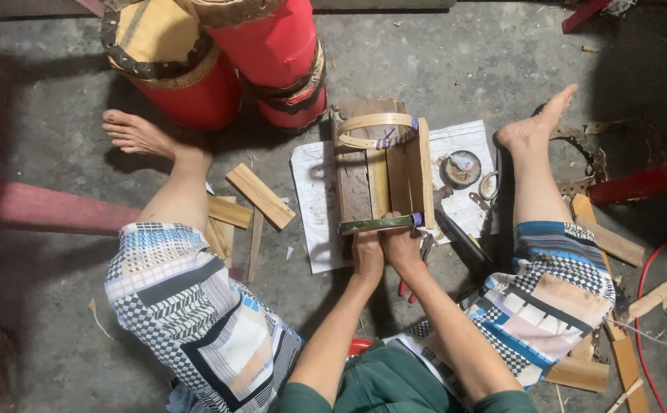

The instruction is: The person is assembling a wooden frame, likely for a drum, by attaching thin wooden slats to circular rims using pliers and a hammer.

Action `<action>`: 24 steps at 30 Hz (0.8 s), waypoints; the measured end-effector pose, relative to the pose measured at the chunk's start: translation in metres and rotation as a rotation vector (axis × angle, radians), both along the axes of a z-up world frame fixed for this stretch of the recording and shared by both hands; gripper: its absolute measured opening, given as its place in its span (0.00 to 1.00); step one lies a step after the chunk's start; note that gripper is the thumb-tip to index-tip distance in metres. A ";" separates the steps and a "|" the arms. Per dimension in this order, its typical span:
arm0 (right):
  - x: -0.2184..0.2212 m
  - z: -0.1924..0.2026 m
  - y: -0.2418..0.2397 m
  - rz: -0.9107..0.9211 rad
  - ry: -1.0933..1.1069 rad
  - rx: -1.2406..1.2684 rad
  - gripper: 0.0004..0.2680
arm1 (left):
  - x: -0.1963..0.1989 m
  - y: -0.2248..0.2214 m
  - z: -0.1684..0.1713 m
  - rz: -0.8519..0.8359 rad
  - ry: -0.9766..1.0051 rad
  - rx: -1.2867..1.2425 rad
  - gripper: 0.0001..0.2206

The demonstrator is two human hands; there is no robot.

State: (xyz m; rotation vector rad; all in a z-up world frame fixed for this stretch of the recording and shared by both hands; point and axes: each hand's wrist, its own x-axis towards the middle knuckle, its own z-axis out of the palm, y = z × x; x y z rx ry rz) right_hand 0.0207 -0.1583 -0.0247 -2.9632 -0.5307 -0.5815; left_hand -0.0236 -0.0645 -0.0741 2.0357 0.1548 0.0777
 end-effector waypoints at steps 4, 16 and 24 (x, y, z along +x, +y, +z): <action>-0.002 0.010 -0.001 0.006 0.006 0.026 0.07 | -0.001 0.004 0.049 0.044 0.024 -0.040 0.17; -0.002 0.019 -0.005 0.070 -0.070 0.007 0.05 | -0.002 -0.004 0.071 0.193 0.097 0.094 0.16; 0.000 0.026 0.000 0.073 -0.176 -0.029 0.03 | -0.003 -0.008 0.036 0.180 0.027 0.226 0.15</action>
